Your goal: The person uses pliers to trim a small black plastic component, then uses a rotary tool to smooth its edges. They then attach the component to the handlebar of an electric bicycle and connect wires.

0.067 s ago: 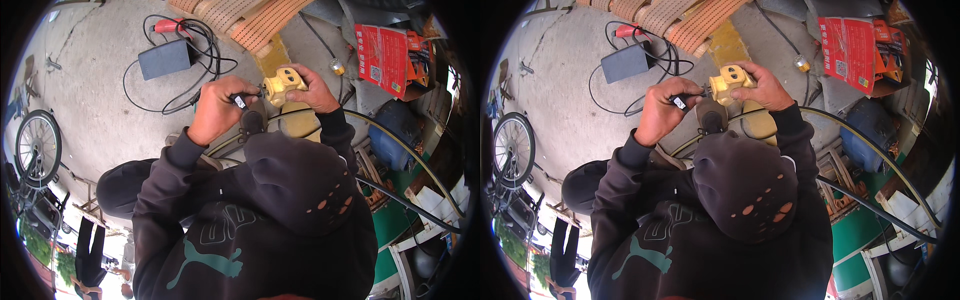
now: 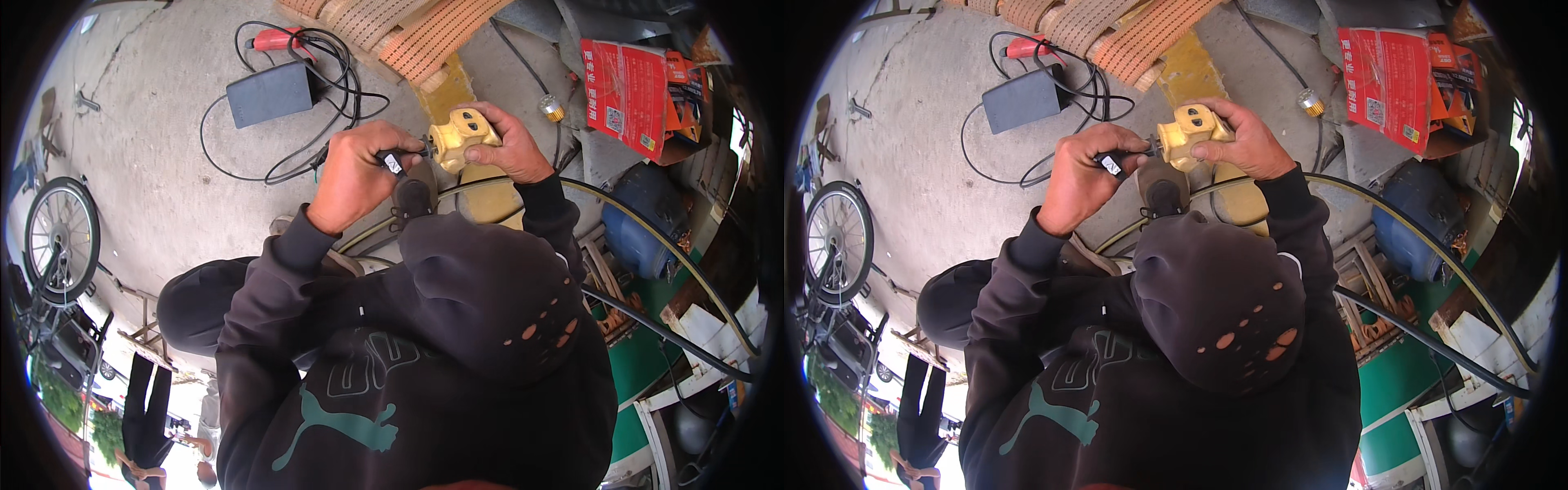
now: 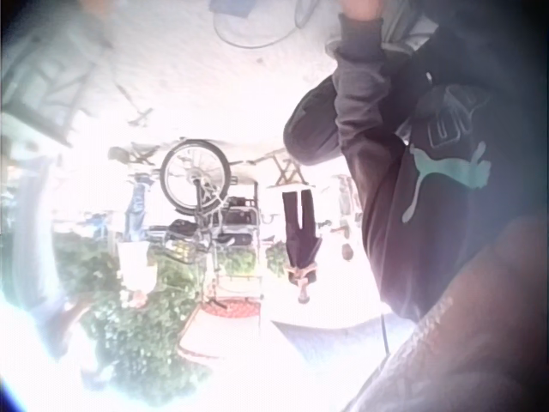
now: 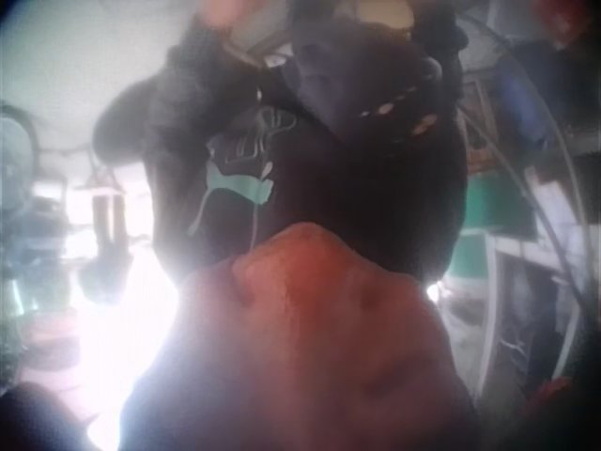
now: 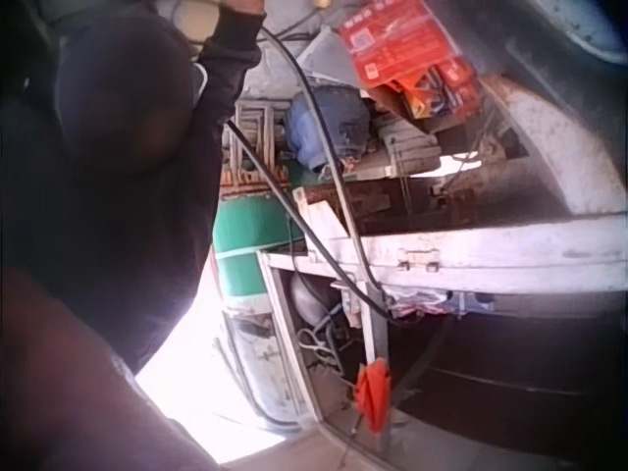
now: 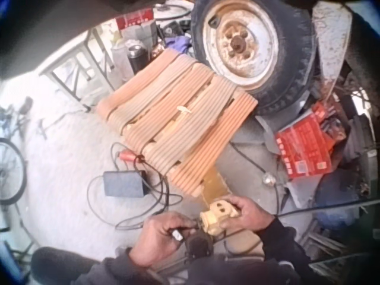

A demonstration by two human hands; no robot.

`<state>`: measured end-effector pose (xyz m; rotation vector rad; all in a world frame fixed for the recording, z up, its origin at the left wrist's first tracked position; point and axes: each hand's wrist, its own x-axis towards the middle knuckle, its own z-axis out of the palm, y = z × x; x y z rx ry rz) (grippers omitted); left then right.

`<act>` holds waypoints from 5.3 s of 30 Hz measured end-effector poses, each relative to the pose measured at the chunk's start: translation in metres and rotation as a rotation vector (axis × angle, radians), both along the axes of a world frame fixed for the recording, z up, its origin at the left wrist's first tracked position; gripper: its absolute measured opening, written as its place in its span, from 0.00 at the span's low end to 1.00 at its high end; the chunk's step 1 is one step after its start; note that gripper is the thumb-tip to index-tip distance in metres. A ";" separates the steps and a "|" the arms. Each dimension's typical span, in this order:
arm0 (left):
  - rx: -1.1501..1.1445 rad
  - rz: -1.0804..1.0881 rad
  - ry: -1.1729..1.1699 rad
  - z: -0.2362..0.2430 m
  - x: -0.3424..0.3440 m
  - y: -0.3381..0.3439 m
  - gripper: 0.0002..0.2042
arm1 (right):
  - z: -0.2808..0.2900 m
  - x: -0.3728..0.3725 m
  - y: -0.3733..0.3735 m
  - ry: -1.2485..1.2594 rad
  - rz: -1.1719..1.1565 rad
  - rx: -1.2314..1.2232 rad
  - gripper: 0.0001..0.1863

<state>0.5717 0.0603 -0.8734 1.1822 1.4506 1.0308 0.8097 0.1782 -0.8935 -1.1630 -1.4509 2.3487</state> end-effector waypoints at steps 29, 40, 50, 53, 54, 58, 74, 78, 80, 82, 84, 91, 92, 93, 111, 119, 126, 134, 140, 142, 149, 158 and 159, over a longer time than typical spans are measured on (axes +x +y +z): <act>-0.479 0.112 0.577 0.083 -0.152 -0.090 0.18 | -0.158 -0.234 0.020 -0.507 0.230 0.816 0.11; -0.417 0.162 0.496 0.041 -0.164 -0.094 0.17 | -0.107 -0.229 -0.015 -0.377 0.073 0.811 0.16; -0.514 0.191 0.549 0.039 -0.182 -0.103 0.17 | -0.162 -0.285 0.034 -0.556 0.131 0.929 0.15; -0.389 0.239 0.562 0.033 -0.178 -0.110 0.17 | -0.136 -0.273 -0.011 -0.489 0.648 0.781 0.16; -0.417 0.225 0.564 0.033 -0.179 -0.106 0.17 | -0.114 -0.270 -0.030 -0.499 0.755 0.773 0.15; -0.439 0.217 0.504 0.036 -0.179 -0.101 0.17 | -0.094 -0.276 -0.034 -0.568 0.338 0.838 0.13; -0.246 0.401 0.169 0.039 -0.147 -0.140 0.26 | -0.134 -0.297 -0.013 -0.480 0.337 1.283 0.26; -0.255 0.369 -0.169 0.054 -0.165 -0.112 0.19 | -0.047 -0.215 -0.024 0.000 0.328 0.862 0.29; -0.279 0.379 -0.324 0.043 -0.176 -0.103 0.18 | 0.025 -0.211 -0.036 0.176 0.491 0.466 0.30; -0.327 0.342 -0.347 0.052 -0.188 -0.080 0.17 | 0.056 -0.191 -0.030 0.362 0.393 0.266 0.30; -0.401 0.393 -0.297 0.053 -0.190 -0.087 0.18 | 0.095 -0.167 -0.023 0.551 0.244 0.127 0.31; -0.381 0.476 -0.457 0.058 -0.193 -0.073 0.18 | 0.247 -0.209 -0.027 0.597 -0.365 0.220 0.24; -0.359 0.457 -0.492 0.068 -0.191 -0.062 0.16 | 0.250 -0.204 -0.030 0.409 -0.260 0.242 0.23; -0.308 0.490 -0.545 0.054 -0.193 -0.060 0.16 | 0.260 -0.196 -0.032 0.382 -0.261 0.241 0.24; -0.043 0.470 -0.815 0.090 -0.200 -0.035 0.14 | 0.215 -0.241 -0.038 0.204 -0.199 0.009 0.30; 0.059 0.639 -0.449 0.096 -0.196 -0.053 0.16 | 0.195 -0.253 -0.049 0.314 -0.078 -0.259 0.37; 0.029 0.608 -0.423 0.081 -0.189 -0.039 0.14 | 0.161 -0.245 -0.075 0.130 -0.147 -0.137 0.30; 0.484 0.572 0.161 0.077 -0.167 -0.028 0.09 | 0.166 -0.232 -0.058 0.132 -0.366 0.068 0.29; 0.776 0.657 0.549 0.071 -0.177 -0.039 0.21 | 0.173 -0.241 -0.072 0.186 -0.198 0.342 0.32; 0.840 0.686 0.564 0.075 -0.175 -0.044 0.22 | 0.168 -0.240 -0.080 0.252 -0.141 0.468 0.33; 0.761 0.687 0.873 0.089 -0.181 -0.071 0.20 | 0.169 -0.248 -0.093 0.130 0.007 0.903 0.32; 0.824 0.617 0.934 0.089 -0.182 -0.066 0.22 | 0.163 -0.255 -0.092 0.060 0.025 1.089 0.33; 0.814 0.628 0.935 0.088 -0.181 -0.065 0.22 | 0.162 -0.256 -0.091 0.059 0.031 1.106 0.33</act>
